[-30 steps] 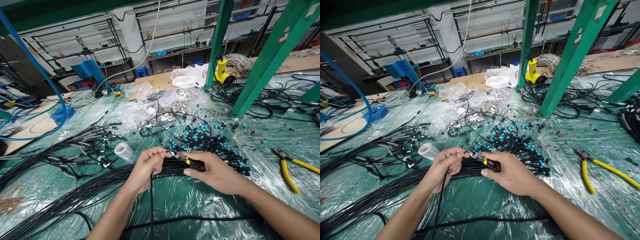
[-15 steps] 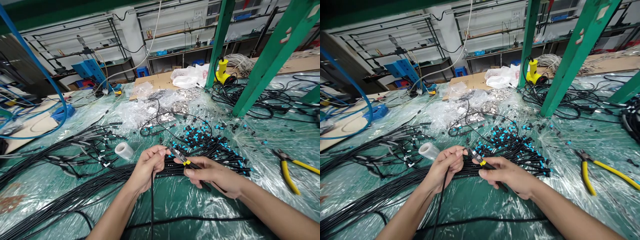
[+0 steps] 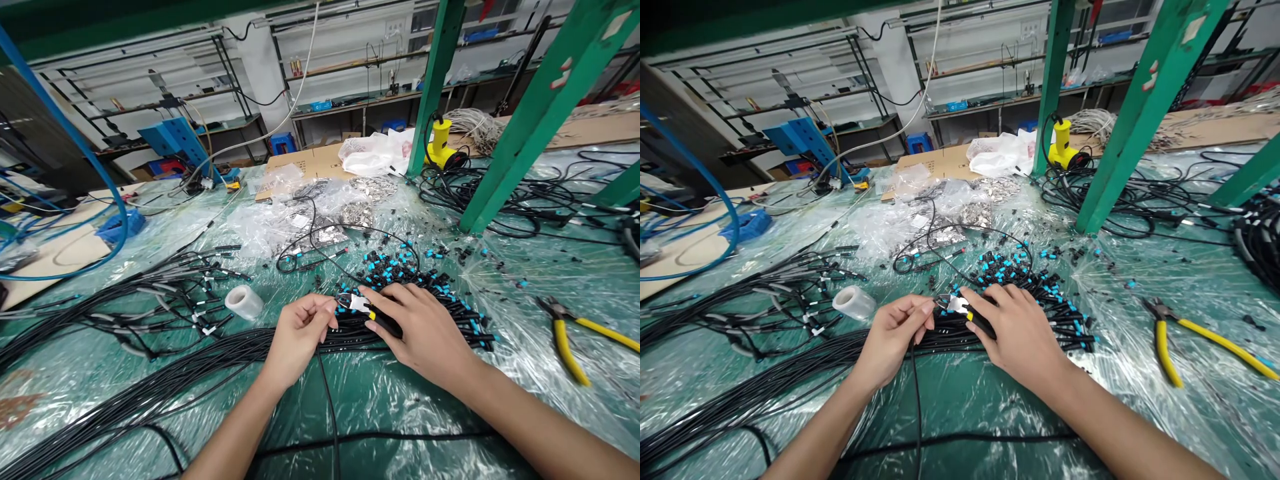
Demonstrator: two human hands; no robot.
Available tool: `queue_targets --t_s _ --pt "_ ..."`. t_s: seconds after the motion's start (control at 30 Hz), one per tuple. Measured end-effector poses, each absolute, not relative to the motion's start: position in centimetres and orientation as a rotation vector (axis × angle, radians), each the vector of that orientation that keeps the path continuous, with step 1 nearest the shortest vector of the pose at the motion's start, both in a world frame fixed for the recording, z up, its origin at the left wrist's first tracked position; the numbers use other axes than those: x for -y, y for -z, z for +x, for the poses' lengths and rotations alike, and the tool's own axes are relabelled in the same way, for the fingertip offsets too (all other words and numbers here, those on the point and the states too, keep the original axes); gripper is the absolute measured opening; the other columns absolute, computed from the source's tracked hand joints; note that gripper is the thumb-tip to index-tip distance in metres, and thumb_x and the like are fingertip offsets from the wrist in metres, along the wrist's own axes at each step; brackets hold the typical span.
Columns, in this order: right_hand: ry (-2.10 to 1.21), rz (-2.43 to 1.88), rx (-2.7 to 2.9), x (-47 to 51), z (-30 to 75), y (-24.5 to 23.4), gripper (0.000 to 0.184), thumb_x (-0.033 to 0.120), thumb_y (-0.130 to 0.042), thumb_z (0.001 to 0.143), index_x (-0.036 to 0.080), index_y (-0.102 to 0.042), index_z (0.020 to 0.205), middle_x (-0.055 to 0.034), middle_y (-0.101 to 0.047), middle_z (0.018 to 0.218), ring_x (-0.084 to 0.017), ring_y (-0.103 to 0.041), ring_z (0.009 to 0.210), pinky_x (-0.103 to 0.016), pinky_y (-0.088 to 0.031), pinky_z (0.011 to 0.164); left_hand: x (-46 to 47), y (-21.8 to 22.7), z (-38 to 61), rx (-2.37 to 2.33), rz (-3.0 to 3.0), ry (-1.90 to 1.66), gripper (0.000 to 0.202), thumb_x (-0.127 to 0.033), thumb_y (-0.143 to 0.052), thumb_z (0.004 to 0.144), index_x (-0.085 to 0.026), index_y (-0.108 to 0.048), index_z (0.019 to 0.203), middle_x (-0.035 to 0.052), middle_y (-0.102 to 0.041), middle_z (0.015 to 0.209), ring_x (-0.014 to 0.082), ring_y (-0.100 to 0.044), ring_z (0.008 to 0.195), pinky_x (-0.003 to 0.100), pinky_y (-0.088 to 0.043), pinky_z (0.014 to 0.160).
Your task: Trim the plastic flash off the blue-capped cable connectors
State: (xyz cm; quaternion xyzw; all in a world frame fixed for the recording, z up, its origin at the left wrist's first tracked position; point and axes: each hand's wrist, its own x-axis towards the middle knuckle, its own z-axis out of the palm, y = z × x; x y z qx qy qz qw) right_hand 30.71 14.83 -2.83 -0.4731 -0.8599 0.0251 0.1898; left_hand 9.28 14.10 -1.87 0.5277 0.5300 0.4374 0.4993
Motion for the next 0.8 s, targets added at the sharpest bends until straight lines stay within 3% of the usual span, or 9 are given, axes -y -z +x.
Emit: queue_targets --t_s 0.17,0.33,0.5,0.63,0.7,0.8 --pt "-0.229 -1.371 2.393 -14.7 30.6 2.7 0.048 0.043 -0.046 0.095 0.036 -0.041 0.142 -0.0031 -0.060 0.106 -0.022 -0.053 0.091 -0.040 -0.048 0.083 -13.9 2.6 9.7 -1.234 1.219 -1.146 0.028 -0.041 -0.064 0.083 -0.014 -0.067 0.088 -0.0034 -0.055 0.060 0.0019 -0.038 0.047 0.016 -0.026 0.044" --pt "-0.705 -1.387 2.246 -14.5 30.4 2.5 0.048 0.044 -0.053 0.092 0.040 -0.045 0.139 0.0009 -0.062 0.092 -0.016 -0.056 0.073 -0.030 -0.045 0.068 -13.9 3.3 9.7 -1.190 1.200 -1.198 0.027 -0.041 -0.064 0.084 -0.015 -0.068 0.093 -0.0041 -0.053 0.061 0.0011 -0.034 0.047 0.016 -0.023 0.044" --pt "-1.419 -1.063 1.909 -14.5 30.2 2.0 0.045 0.047 -0.058 0.088 0.034 -0.057 0.131 0.0005 -0.065 0.098 -0.016 -0.056 0.088 -0.031 -0.044 0.083 -14.1 3.4 9.3 -1.162 1.195 -1.230 0.023 -0.038 -0.065 0.084 -0.016 -0.068 0.092 -0.0040 -0.053 0.062 0.0013 -0.035 0.050 0.015 -0.024 0.046" --pt "-1.955 -0.969 1.563 -14.4 30.1 1.9 0.056 0.052 -0.061 0.085 0.027 -0.054 0.134 0.0019 -0.055 0.077 -0.009 -0.045 0.064 -0.021 -0.038 0.057 -14.2 3.4 9.2 -1.171 1.200 -1.247 0.023 -0.038 -0.065 0.083 -0.017 -0.068 0.090 -0.0040 -0.054 0.063 0.0017 -0.036 0.050 0.016 -0.025 0.046" --pt "-1.928 -0.992 1.581 -14.2 30.0 2.1 0.056 0.053 -0.060 0.086 0.027 -0.053 0.135 0.0019 -0.052 0.075 -0.009 -0.044 0.063 -0.021 -0.038 0.057 -14.1 3.3 9.3 -1.193 1.221 -1.257 0.023 -0.039 -0.065 0.084 -0.017 -0.068 0.090 -0.0040 -0.055 0.062 0.0018 -0.037 0.050 0.016 -0.027 0.046" --pt "-1.325 -1.165 1.911 -14.0 29.8 2.6 0.050 0.049 -0.056 0.089 0.032 -0.052 0.136 -0.0008 -0.058 0.088 -0.014 -0.052 0.080 -0.029 -0.045 0.076 -14.0 3.1 9.7 -1.252 1.286 -1.267 0.022 -0.037 -0.064 0.084 -0.017 -0.069 0.090 -0.0036 -0.057 0.063 0.0020 -0.041 0.052 0.016 -0.032 0.051"
